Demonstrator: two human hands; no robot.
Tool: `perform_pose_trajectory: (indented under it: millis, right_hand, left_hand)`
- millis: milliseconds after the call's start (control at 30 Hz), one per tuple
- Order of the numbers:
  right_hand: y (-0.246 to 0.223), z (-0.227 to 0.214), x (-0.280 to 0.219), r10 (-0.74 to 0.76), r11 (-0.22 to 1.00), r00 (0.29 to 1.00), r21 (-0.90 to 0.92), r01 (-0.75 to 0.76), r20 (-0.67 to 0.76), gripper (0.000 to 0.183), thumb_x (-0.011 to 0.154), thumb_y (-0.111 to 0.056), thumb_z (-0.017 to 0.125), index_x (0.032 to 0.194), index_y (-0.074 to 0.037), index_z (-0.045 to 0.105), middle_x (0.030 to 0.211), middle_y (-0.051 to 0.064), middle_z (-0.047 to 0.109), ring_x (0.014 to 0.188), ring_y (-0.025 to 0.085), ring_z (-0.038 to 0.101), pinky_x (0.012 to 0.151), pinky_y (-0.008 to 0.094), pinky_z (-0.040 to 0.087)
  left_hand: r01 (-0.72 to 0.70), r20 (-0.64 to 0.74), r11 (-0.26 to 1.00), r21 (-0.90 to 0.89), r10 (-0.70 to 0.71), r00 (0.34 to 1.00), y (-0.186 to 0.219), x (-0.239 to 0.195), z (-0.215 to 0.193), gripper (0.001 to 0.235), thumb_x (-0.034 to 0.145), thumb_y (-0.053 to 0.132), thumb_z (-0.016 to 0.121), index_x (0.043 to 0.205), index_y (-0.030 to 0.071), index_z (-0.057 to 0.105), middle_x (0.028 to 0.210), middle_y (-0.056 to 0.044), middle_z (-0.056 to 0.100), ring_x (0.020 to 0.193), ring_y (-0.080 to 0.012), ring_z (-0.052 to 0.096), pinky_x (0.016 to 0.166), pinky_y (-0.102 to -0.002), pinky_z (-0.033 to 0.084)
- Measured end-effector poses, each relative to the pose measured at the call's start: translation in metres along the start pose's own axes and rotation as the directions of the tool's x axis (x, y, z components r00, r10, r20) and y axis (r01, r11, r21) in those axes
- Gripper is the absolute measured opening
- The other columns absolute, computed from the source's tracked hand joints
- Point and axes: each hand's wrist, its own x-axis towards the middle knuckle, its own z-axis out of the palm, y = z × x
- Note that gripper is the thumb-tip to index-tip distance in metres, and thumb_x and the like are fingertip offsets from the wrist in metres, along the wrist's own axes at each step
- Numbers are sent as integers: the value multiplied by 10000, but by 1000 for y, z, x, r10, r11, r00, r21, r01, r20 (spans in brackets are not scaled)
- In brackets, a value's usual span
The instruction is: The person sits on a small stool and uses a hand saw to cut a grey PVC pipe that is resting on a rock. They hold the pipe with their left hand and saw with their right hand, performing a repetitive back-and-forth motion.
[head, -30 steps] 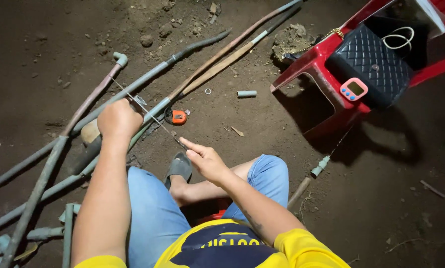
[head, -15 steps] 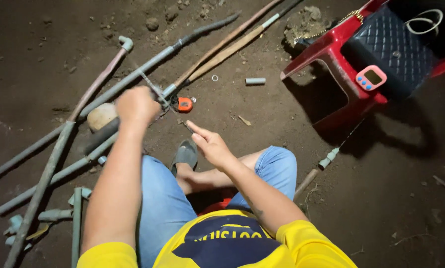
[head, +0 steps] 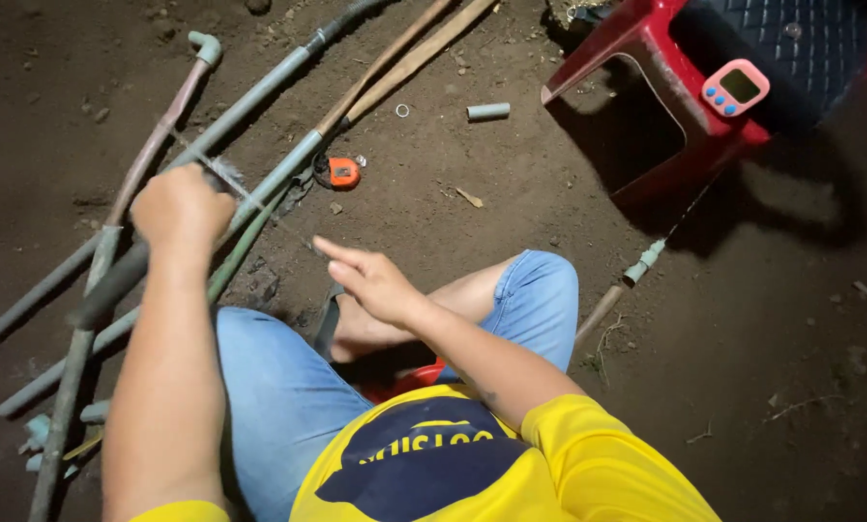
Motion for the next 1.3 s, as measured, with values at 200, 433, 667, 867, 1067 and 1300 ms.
perform_pose_trajectory:
  millis: [200, 433, 667, 867, 1067, 1300]
  right_hand:
    - [-21, -11, 8, 151, 987, 988, 60, -149, -32, 566, 1090, -474, 507, 1621, -279, 519, 600, -80, 320, 558, 57, 299, 559, 251, 290]
    - [-18, -1, 3, 145, 979, 989, 148, -143, -2, 580, 1080, -442, 536, 1621, -233, 516, 572, -65, 328, 509, 58, 308, 479, 245, 277]
    - [-17, 3, 5, 226, 935, 973, 291, -202, -49, 585, 1064, -375, 573, 1627, -233, 502, 603, -61, 297, 489, 61, 253, 417, 237, 234]
    - [-2, 0, -21, 139, 971, 990, 197, -135, -5, 589, 1084, -353, 563, 1640, -178, 479, 610, -60, 345, 523, 57, 285, 479, 237, 256]
    - [5, -16, -23, 258, 888, 963, 375, -267, 75, 612, 1075, -351, 572, 1657, -203, 453, 649, 25, 459, 516, 65, 285, 446, 209, 228]
    - [14, -19, -28, 108, 927, 994, 360, -103, 7, 615, 1106, -361, 546, 1666, -146, 413, 697, 74, 577, 491, 92, 359, 431, 214, 318]
  left_hand:
    - [-168, -7, 985, 44, 168, 986, 30, -14, 5, 313, 851, 293, 688, 1052, 86, 808, 1063, -210, 821, 1005, -455, 772, 778, -536, 603]
    - [-138, 7, 990, 3, 138, 990, 26, -15, 8, 305, 836, 365, 758, 1035, 138, 799, 1065, -182, 814, 1026, -434, 765, 795, -511, 613]
    - [-196, -81, 980, -45, 192, 978, 28, -12, 14, 189, 823, 230, 716, 976, 157, 801, 970, -134, 809, 925, -415, 770, 742, -505, 610]
    - [-83, -113, 986, -144, 67, 991, 2, 6, 22, 126, 807, 133, 716, 928, 116, 747, 887, -130, 770, 787, -417, 736, 575, -512, 575]
    - [-107, -120, 982, -156, 89, 989, 4, 4, 22, 142, 823, 197, 723, 949, 135, 745, 909, -133, 776, 818, -439, 734, 624, -525, 581]
    - [-104, -144, 982, -158, 81, 986, -1, 10, 28, 167, 805, 243, 743, 951, 164, 755, 931, -136, 787, 867, -443, 747, 674, -534, 586]
